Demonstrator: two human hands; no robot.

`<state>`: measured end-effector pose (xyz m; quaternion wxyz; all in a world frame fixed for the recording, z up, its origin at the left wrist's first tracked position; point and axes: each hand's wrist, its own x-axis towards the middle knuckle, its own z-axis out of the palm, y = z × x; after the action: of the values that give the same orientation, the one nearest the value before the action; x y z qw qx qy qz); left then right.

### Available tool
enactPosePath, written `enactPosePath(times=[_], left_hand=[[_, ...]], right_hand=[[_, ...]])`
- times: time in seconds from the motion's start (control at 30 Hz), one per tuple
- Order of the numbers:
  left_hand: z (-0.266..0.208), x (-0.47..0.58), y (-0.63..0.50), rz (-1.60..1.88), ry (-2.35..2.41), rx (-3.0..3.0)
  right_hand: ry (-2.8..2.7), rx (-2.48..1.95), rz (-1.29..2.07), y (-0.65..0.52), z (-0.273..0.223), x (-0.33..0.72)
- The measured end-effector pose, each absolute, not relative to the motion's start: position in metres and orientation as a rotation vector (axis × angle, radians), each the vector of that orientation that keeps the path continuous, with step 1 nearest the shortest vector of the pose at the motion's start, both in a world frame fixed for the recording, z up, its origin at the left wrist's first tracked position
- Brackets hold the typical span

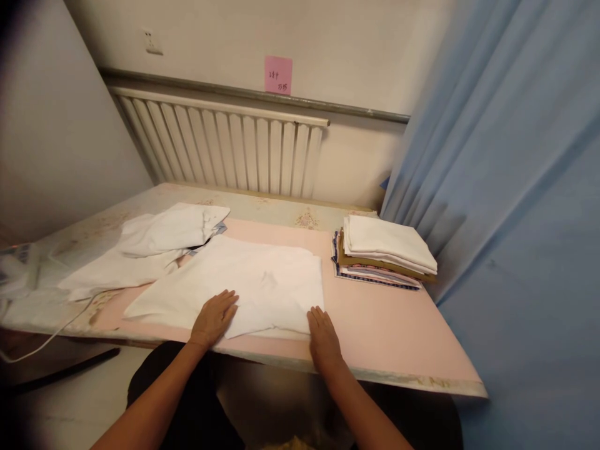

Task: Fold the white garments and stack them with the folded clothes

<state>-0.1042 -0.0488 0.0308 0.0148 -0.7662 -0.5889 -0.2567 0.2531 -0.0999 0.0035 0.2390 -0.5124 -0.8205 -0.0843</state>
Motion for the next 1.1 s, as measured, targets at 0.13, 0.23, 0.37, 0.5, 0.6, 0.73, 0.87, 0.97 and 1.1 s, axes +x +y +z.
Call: enactPosePath(times=[0.13,0.23,0.37,0.5,0.6,0.73,0.87,0.97,1.1], left_hand=[[0.031,-0.104,-0.049,-0.787,-1.790,-2.415],[0.031,-0.105,-0.050,-0.808,-1.773,-2.421],[0.032,-0.104,-0.050,-0.785,-1.775,-2.426],[0.032,-0.104,-0.049,-0.785,-1.760,-2.422],[0.031,-0.104,-0.049,-0.783,-1.752,-2.418],[0.029,-0.106,-0.048,-0.769,-1.756,-2.428],[0.027,-0.106,-0.046,-0.744,-1.736,-2.438],[0.027,-0.107,-0.045,-0.723,-1.726,-2.446],[0.028,-0.107,-0.045,-0.692,-1.722,-2.466]], right_hand=[[-2.172,-1.426,-0.245,-0.102,-0.006,0.255],[-2.118,-1.461,-0.251,-0.103,-0.009,0.254],[-2.095,-1.502,-0.249,-0.101,-0.001,0.250],[-2.185,-1.472,-0.243,-0.095,0.014,0.245],[-2.247,-1.449,-0.242,-0.091,0.018,0.242],[-2.209,-1.453,-0.268,-0.090,0.010,0.244],[-2.074,-1.487,-0.276,-0.096,0.000,0.250],[-2.029,-1.500,-0.256,-0.101,-0.005,0.255],[-2.036,-1.533,-0.247,-0.102,0.000,0.253]])
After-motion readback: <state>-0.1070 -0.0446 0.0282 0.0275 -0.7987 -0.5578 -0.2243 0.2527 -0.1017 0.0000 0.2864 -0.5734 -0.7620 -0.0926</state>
